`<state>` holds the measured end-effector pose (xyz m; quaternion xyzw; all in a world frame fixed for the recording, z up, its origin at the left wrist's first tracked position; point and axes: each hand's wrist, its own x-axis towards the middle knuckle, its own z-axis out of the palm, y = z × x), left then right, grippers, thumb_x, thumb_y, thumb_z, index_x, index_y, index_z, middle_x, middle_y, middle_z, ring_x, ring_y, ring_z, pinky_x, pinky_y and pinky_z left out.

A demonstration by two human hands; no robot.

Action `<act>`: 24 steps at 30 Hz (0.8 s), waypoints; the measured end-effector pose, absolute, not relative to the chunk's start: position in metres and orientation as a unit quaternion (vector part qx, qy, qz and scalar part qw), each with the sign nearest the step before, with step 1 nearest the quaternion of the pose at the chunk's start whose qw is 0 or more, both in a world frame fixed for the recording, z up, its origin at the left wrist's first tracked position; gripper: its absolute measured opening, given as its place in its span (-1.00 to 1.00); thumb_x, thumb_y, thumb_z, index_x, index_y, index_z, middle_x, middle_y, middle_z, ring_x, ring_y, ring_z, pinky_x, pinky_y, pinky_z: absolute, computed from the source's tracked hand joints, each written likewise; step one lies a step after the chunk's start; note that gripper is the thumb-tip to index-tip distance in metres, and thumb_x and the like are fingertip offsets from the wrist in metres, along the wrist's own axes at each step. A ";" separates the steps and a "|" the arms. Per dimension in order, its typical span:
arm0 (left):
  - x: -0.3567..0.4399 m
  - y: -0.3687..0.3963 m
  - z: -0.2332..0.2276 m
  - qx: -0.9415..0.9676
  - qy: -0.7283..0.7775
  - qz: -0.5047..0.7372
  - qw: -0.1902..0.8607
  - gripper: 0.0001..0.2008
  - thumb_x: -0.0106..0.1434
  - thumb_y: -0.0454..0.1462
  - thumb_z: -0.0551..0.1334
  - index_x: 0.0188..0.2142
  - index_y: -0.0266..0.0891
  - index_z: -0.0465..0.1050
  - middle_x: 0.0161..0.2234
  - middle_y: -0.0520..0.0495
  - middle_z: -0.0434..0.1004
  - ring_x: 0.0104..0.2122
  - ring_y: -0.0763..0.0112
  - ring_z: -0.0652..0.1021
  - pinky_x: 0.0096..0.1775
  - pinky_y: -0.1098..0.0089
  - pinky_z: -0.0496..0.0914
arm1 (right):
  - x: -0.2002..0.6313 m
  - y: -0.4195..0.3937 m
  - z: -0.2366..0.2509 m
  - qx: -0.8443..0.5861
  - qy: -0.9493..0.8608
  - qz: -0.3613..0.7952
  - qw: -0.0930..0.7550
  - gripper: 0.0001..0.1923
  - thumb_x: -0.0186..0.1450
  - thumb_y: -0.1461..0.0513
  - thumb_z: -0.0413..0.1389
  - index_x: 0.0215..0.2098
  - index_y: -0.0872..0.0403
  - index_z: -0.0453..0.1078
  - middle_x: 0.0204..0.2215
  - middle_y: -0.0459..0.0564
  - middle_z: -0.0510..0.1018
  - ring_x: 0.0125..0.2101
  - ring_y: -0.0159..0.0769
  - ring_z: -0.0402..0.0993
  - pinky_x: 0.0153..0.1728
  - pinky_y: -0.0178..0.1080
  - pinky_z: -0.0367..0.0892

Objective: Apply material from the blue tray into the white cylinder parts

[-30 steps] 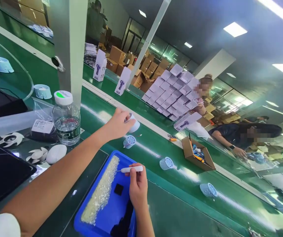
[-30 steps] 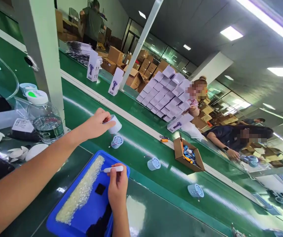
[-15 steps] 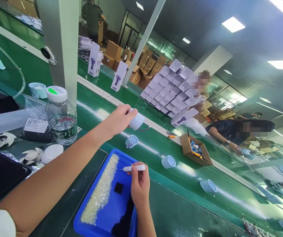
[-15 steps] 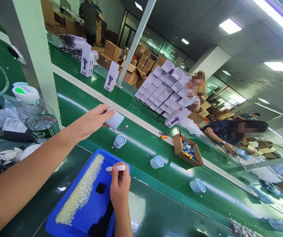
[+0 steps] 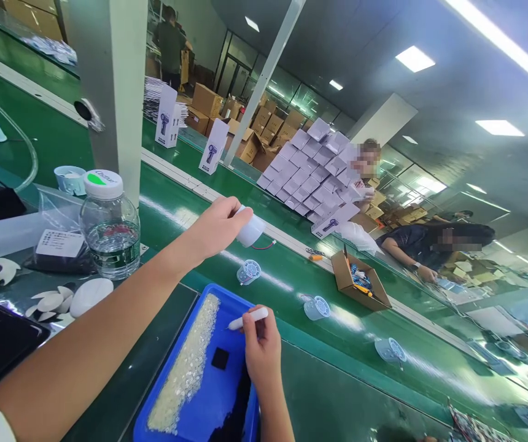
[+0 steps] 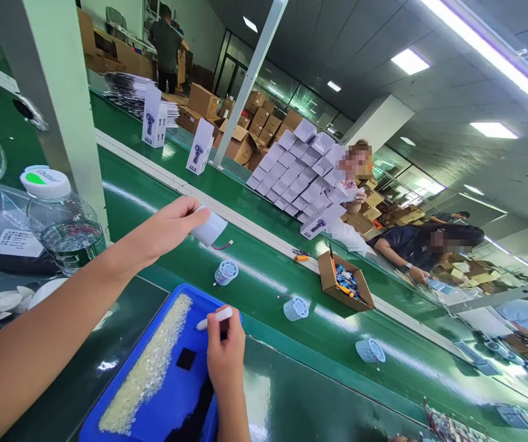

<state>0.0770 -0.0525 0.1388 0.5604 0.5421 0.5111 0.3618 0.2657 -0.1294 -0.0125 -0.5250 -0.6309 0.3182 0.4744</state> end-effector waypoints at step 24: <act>0.072 -0.043 0.135 0.433 0.386 0.599 0.552 -0.74 0.08 -0.11 0.25 -0.38 -0.26 0.34 -0.33 -0.09 0.35 -0.32 0.34 0.38 -0.37 0.34 0.30 | 0.277 -0.128 -0.020 -0.571 -0.556 0.250 0.550 -0.77 0.32 0.07 -0.01 -0.38 0.06 0.20 -0.54 -0.18 0.26 -0.54 -0.43 0.24 -0.47 -0.34 0.21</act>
